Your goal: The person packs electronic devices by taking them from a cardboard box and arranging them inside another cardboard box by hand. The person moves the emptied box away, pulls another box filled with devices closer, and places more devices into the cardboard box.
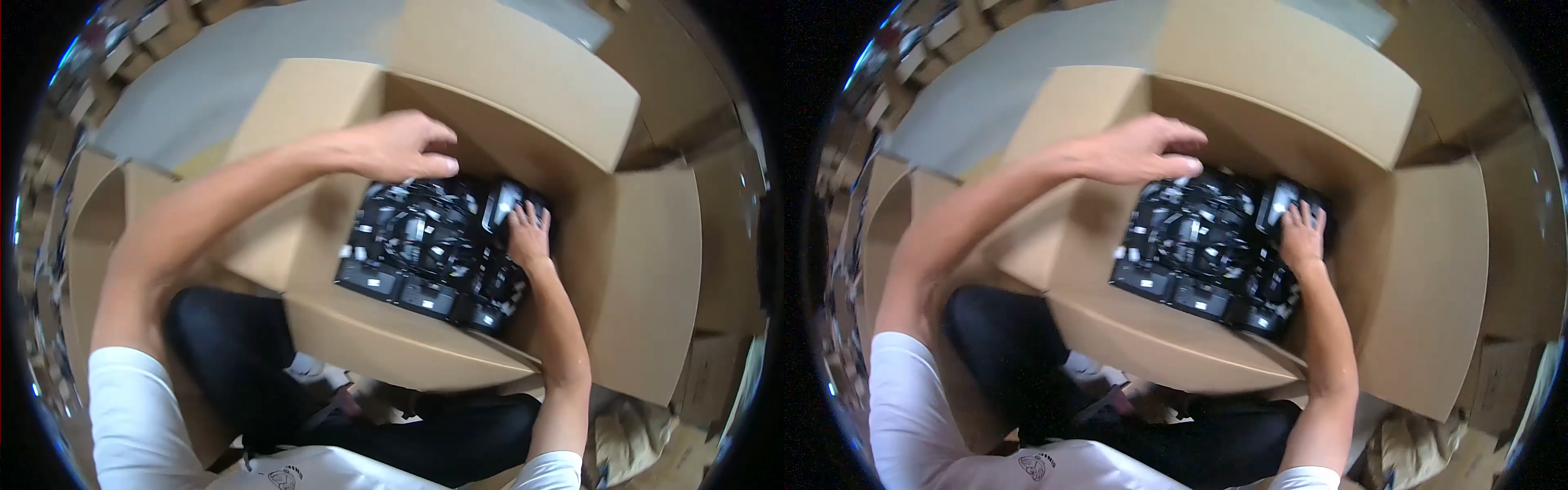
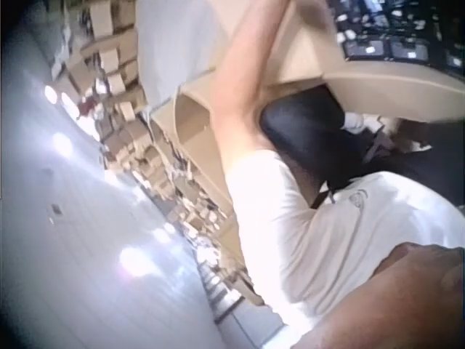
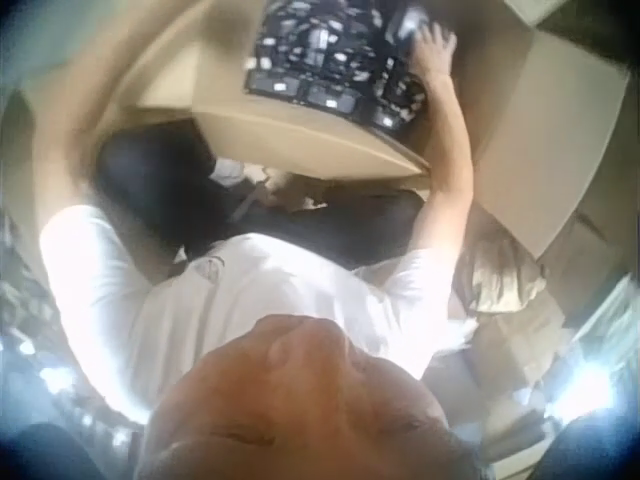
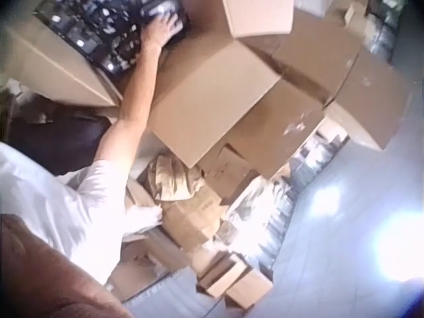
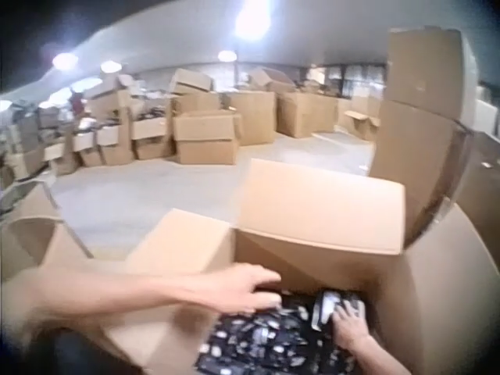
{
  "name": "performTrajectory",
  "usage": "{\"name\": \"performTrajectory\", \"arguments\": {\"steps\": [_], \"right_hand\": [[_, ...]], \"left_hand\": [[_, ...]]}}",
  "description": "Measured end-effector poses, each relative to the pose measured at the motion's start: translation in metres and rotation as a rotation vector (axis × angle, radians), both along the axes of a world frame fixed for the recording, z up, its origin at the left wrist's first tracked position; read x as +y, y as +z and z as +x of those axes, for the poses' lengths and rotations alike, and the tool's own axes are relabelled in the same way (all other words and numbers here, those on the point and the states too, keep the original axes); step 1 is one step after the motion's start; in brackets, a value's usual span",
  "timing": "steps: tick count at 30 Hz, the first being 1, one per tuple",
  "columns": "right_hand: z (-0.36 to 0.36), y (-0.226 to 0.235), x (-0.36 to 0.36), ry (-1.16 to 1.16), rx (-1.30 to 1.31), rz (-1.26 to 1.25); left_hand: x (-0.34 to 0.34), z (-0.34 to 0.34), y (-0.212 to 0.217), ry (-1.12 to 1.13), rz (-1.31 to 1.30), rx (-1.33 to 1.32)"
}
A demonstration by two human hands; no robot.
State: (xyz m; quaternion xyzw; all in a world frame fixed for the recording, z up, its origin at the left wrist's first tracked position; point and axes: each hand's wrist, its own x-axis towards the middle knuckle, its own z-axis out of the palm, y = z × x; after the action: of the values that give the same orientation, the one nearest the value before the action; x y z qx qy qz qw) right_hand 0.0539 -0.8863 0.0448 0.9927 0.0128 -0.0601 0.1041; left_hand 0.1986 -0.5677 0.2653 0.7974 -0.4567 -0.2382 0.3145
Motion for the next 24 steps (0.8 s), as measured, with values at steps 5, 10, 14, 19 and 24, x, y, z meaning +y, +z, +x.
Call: {"name": "performTrajectory", "arguments": {"steps": [5,10,14,19,24], "right_hand": [[-0.014,0.021,-0.021,0.229,-0.109,0.003],[-0.029,0.043,-0.001,0.107,0.223,-0.057],[-0.039,0.082,0.029,0.089,0.335,0.079],[-0.071,0.101,0.058,0.196,0.306,0.281],[-0.095,0.125,0.103,-0.082,0.465,0.313]], "left_hand": [[0.249,-0.035,0.113,0.595,-0.255,-0.289],[0.482,-0.088,0.052,1.27,-0.311,-0.184],[0.613,-0.153,-0.128,1.589,0.013,0.26],[0.688,-0.239,-0.302,1.57,0.593,0.185],[0.682,-0.223,-0.353,1.746,0.477,0.239]]}}
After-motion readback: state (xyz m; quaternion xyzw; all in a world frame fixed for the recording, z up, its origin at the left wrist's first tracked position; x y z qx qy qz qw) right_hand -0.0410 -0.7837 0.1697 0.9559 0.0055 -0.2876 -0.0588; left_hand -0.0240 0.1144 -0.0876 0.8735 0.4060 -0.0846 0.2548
